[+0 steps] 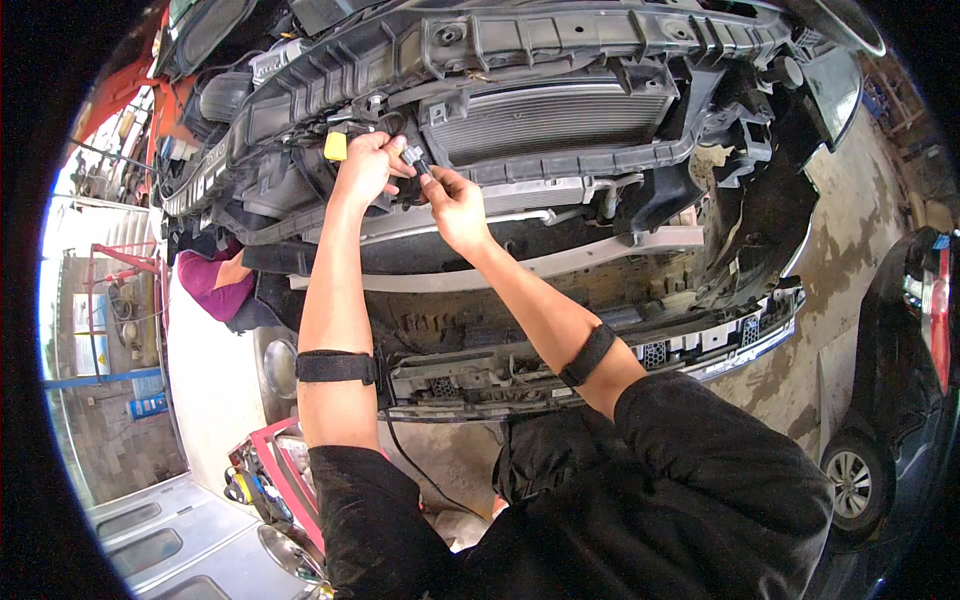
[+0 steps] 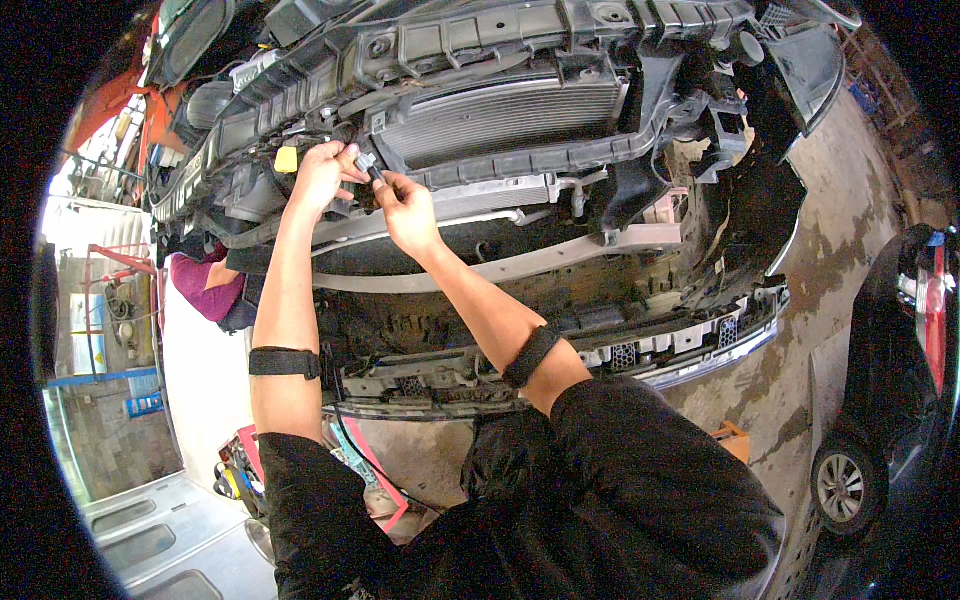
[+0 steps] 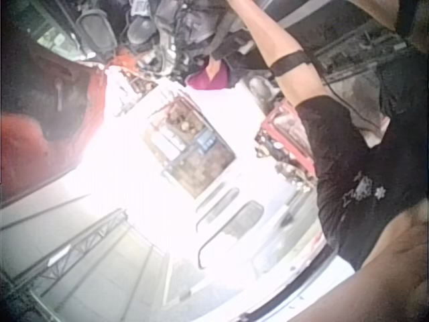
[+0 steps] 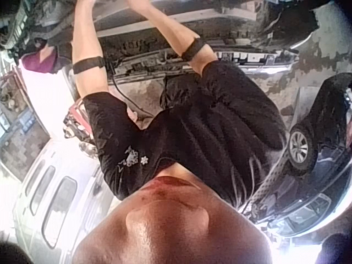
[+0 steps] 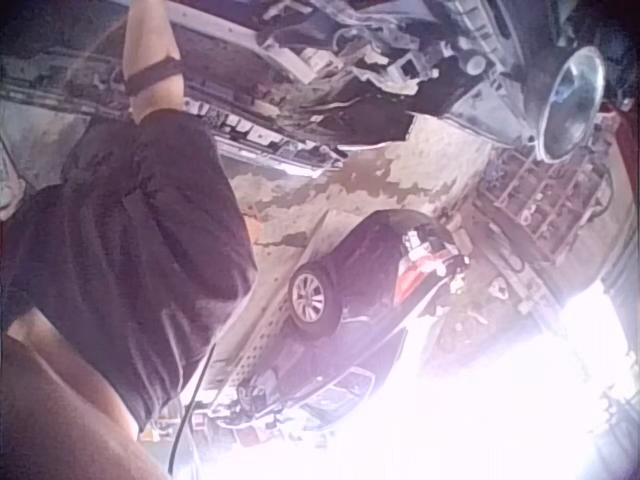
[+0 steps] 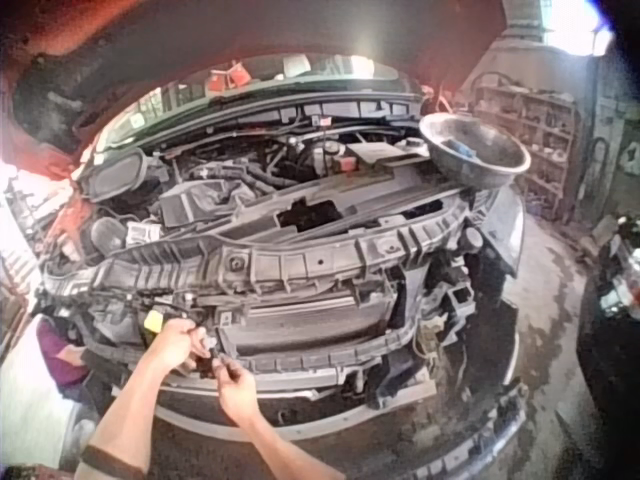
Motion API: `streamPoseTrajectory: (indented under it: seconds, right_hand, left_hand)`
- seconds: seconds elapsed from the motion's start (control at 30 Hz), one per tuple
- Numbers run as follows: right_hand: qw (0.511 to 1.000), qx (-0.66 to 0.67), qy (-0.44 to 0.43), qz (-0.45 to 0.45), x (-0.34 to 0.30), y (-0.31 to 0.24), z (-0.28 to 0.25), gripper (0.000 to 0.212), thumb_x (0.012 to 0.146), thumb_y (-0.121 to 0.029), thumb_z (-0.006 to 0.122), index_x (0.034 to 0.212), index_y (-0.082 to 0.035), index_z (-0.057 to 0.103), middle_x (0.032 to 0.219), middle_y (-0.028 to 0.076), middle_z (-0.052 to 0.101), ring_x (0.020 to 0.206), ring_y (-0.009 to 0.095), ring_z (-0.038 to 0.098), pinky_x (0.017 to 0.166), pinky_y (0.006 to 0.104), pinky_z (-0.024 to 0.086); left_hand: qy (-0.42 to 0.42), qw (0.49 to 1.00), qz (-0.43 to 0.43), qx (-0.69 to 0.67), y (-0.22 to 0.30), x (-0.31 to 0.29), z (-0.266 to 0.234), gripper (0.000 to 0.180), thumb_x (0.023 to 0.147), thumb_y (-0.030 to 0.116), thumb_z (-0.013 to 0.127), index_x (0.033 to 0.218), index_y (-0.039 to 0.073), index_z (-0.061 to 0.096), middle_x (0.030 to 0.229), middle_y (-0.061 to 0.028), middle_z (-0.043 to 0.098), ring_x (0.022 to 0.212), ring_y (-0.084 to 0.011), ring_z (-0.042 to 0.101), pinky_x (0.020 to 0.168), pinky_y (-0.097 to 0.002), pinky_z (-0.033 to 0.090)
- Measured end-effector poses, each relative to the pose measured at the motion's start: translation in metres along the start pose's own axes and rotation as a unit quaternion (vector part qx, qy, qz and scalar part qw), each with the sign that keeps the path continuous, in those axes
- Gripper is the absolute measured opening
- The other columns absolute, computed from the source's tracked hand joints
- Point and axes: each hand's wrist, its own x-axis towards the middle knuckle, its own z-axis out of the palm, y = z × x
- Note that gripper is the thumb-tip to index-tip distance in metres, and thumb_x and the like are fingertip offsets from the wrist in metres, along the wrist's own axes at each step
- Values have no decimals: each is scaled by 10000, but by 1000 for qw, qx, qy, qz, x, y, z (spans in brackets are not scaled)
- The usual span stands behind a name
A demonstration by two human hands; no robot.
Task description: The person uses a screwdriver to pry and release clips on the front bumper cover. They disconnect a wiring harness and then pull the bumper cover away from the vehicle, placing it on the ground.
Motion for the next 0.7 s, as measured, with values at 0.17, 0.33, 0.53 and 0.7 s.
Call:
streamPoseTrajectory:
  seconds: [0.17, 0.33, 0.53, 0.7]
  right_hand:
    - [992, -99, 32, -78, 1, -2, 4, 271, 923, -185, 568, 1055, 46, 621, 625, 50, 574, 564, 97, 494, 521, 290, 409]
    - [977, -176, 37, -115, 2, -6, 6, 253, 908, -176, 566, 1017, 47, 613, 600, 163, 585, 521, 213, 577, 518, 345, 437]
    - [947, -269, 59, -163, 5, -11, 12, 219, 926, -159, 514, 941, 42, 599, 630, 180, 596, 570, 283, 608, 558, 380, 458]
    - [937, -292, 98, -166, 5, -10, 21, 233, 933, -156, 491, 911, 54, 588, 632, 187, 598, 589, 313, 619, 563, 393, 463]
  left_hand:
    - [-10, 1000, -3, -8, -3, 3, -2, 285, 966, 313, 514, 858, 58, 580, 729, -68, 651, 738, -200, 681, 512, -330, 514]
    - [6, 1000, 28, 0, -6, 3, -1, 274, 953, 282, 549, 862, 25, 580, 729, -80, 652, 712, -186, 678, 459, -286, 499]
    - [29, 999, 37, -8, -5, 0, 1, 257, 930, 254, 594, 888, 4, 631, 798, -97, 697, 724, -174, 689, 435, -262, 490]
    - [20, 999, 38, -14, -6, 1, 0, 250, 920, 246, 611, 897, -1, 638, 794, -95, 697, 748, -177, 696, 428, -250, 485]
